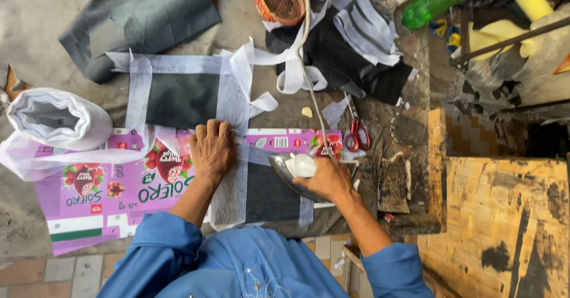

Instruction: The person lays black fabric pieces on a padded table, positions sheer white strips of interfacing over them, and presses the strips onto the fabric with a clothes iron. They smooth and align the fabric and strips by hand between ironing passes, working through several pieces one after another.

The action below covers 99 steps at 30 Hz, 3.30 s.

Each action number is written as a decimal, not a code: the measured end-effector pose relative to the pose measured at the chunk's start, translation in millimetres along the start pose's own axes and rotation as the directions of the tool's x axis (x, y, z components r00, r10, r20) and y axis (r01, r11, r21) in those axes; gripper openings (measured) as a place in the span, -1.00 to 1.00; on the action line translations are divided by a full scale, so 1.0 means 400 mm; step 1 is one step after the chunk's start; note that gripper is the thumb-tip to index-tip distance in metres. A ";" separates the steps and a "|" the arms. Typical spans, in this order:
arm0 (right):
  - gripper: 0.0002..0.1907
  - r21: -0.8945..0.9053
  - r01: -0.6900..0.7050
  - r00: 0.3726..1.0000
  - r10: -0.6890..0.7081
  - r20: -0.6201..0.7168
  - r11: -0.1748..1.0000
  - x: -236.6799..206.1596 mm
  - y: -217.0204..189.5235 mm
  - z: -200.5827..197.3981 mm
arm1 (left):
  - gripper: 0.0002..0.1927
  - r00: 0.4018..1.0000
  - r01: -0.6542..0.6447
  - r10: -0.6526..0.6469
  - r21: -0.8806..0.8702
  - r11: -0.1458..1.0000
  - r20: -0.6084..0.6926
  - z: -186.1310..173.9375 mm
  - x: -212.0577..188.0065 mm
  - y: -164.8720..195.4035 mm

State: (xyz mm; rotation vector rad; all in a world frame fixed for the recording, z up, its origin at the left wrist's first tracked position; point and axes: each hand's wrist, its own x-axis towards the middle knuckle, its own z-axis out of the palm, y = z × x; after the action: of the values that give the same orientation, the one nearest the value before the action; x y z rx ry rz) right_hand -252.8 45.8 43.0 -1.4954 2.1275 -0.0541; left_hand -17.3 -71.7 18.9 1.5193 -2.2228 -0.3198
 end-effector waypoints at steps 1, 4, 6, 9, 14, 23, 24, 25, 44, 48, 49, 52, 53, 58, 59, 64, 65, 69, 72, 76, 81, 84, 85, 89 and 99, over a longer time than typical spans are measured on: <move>-0.45 -0.022 -0.023 0.999 0.024 0.024 0.999 -0.003 0.001 -0.001 | -0.82 1.000 0.009 -0.009 0.011 1.000 0.011 0.001 -0.001 -0.001; -0.46 -0.082 -0.071 0.997 0.074 0.034 0.994 -0.016 0.009 -0.004 | -0.82 1.000 0.009 -0.009 0.011 1.000 0.007 -0.013 -0.001 0.007; -0.45 -0.086 -0.059 0.998 0.061 0.022 0.995 -0.028 0.020 -0.004 | -0.81 1.000 0.012 -0.012 0.005 1.000 0.000 -0.031 0.003 0.017; -0.43 0.080 -0.027 0.999 0.029 -0.026 0.996 -0.050 0.044 -0.005 | -0.81 0.999 0.024 -0.024 0.006 1.000 0.039 -0.057 0.013 0.032; -0.45 -0.033 -0.157 0.987 0.158 0.020 0.987 -0.063 0.073 -0.009 | -0.81 0.996 0.024 -0.027 0.043 0.999 0.081 -0.076 0.021 0.049; -0.36 -0.140 -0.525 0.843 0.536 0.051 0.839 -0.158 0.304 -0.124 | -0.82 0.992 -0.045 0.082 -0.328 0.943 0.101 -0.120 -0.077 -0.133; -0.34 -0.137 -0.532 0.844 0.537 -0.005 0.836 -0.178 0.362 -0.146 | -0.78 0.990 0.019 0.023 -0.293 0.956 0.140 -0.142 -0.097 -0.176; -0.33 -0.070 -0.601 0.799 0.601 -0.026 0.796 -0.190 0.415 -0.159 | -0.73 0.985 0.081 -0.039 -0.255 0.964 0.166 -0.168 -0.113 -0.219; -0.41 -0.246 -0.648 0.611 0.300 -0.732 0.720 -0.136 0.398 -0.031 | -0.80 0.996 -0.022 0.025 -0.045 0.999 0.080 -0.062 0.087 0.104; -0.55 -0.015 -0.347 0.905 0.330 -0.270 0.938 -0.131 0.143 0.142 | -0.81 0.990 0.068 -0.047 -0.153 0.986 0.136 -0.063 0.119 0.092; -0.50 -0.014 -0.291 0.914 0.273 -0.300 0.957 -0.124 0.101 0.164 | -0.79 0.990 0.094 -0.068 -0.218 0.971 0.124 -0.067 0.131 0.086; -0.55 0.068 -0.159 0.943 0.171 -0.284 0.985 -0.132 0.070 0.183 | -0.76 0.969 0.188 -0.233 -0.366 0.911 -0.081 -0.105 0.177 0.070; -0.61 0.115 -0.120 0.953 0.146 -0.264 0.986 -0.132 0.078 0.182 | -0.77 0.955 0.172 -0.261 -0.453 0.875 -0.141 -0.125 0.192 0.062; -0.73 0.438 0.028 0.948 0.116 -0.298 0.899 -0.116 0.101 0.215 | -0.91 0.933 0.334 -0.151 -0.943 0.017 0.328 -0.212 0.198 0.066; -0.73 0.588 -0.042 0.955 0.206 -0.215 0.808 -0.113 0.102 0.224 | -0.90 0.937 0.322 -0.072 -0.924 -0.207 0.343 -0.214 0.184 0.079; -0.77 0.680 -0.005 0.858 0.352 -0.374 0.733 -0.136 0.177 0.204 | -0.91 0.907 0.270 -0.143 -0.808 -0.524 0.396 -0.170 0.020 0.123; -0.72 0.785 0.088 0.833 0.387 -0.395 0.613 -0.153 0.208 0.190 | -0.89 0.872 0.296 -0.178 -0.781 -0.550 0.455 -0.156 -0.026 0.122; -0.55 0.920 0.174 0.765 0.540 -0.352 0.352 -0.223 0.328 0.121 | -0.79 0.707 0.398 -0.257 -0.671 -0.626 0.659 -0.114 -0.177 0.087; -0.50 0.920 0.253 0.761 0.526 -0.381 0.301 -0.256 0.356 0.089 | -0.65 0.565 0.522 -0.204 -0.538 -0.663 0.799 -0.109 -0.231 0.053; -0.53 0.899 0.376 0.785 0.438 -0.438 0.226 -0.267 0.329 0.048 | -0.65 0.536 0.758 -0.289 -0.603 -0.250 0.793 -0.114 -0.220 0.025; -0.56 0.875 0.431 0.798 0.360 -0.484 0.221 -0.270 0.261 -0.029 | -0.73 0.667 0.740 -0.209 -0.604 0.296 0.715 -0.093 -0.183 0.056; -0.63 0.855 0.384 0.832 0.270 -0.484 0.348 -0.278 0.189 -0.067 | -0.77 0.622 0.761 -0.144 -0.551 0.342 0.770 -0.073 -0.195 0.081; -0.65 0.836 0.366 0.846 0.229 -0.482 0.408 -0.272 0.156 -0.077 | -0.73 0.603 0.748 -0.179 -0.473 0.465 0.778 -0.071 -0.206 0.084; -0.74 0.822 0.412 0.911 -0.166 -0.378 0.393 -0.269 0.000 -0.061 | -0.86 0.538 0.827 -0.179 -0.475 0.300 0.824 -0.071 -0.259 0.058; -0.75 0.913 0.392 0.920 -0.036 -0.391 0.110 -0.269 -0.046 -0.046 | -0.50 0.590 0.807 -0.208 -0.562 0.181 0.780 -0.136 -0.307 -0.040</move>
State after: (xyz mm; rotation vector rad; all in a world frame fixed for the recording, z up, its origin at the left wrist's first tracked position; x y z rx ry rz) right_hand -218.8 128.9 107.8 -0.8534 1.2878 -1.5921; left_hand 59.4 38.6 33.8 1.4983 -1.0662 -2.0898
